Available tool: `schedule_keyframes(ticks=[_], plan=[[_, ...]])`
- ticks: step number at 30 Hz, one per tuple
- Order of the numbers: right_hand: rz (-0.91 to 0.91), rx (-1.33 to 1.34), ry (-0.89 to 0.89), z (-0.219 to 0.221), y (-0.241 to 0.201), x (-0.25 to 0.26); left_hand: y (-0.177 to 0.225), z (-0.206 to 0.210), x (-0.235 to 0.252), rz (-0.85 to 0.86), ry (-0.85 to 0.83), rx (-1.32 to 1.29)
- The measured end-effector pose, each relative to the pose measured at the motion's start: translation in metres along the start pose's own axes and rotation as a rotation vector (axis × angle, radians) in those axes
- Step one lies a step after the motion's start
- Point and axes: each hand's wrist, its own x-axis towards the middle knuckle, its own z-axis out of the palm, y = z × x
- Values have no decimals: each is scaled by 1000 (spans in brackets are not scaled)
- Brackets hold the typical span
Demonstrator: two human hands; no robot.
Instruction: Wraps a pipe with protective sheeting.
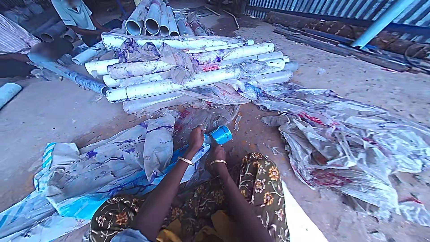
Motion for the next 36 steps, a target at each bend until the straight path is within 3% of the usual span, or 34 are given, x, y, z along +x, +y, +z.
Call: schedule_keyframes(ticks=[4, 10, 14, 17, 20, 24, 27, 29, 31, 34, 36], plan=[[-28, 108, -12, -11, 15, -27, -2, -14, -10, -17, 19, 21], [-20, 333, 204, -49, 35, -27, -45, -32, 6, -45, 152, 92], [1, 540, 238, -40, 48, -9, -26, -27, 21, -113, -22, 422], [-60, 648, 231, -32, 42, 1, -9, -28, 28, -96, -61, 604], [-47, 707, 211, -24, 38, 7, 6, -25, 33, 2, -85, 687], [33, 830, 264, -25, 40, 9, 25, -7, 29, 252, 17, 732], [86, 1026, 315, -33, 43, 13, 21, 2, 30, 376, -37, 631], [109, 1108, 339, -36, 42, 16, 16, 2, 31, 319, -182, 497], [96, 1094, 318, -35, 41, 18, 9, 4, 31, 227, -223, 401], [32, 952, 248, -22, 41, 28, 16, 2, 21, 29, -253, 440], [-25, 760, 211, -11, 42, 34, 27, -5, 12, -95, -372, 550]])
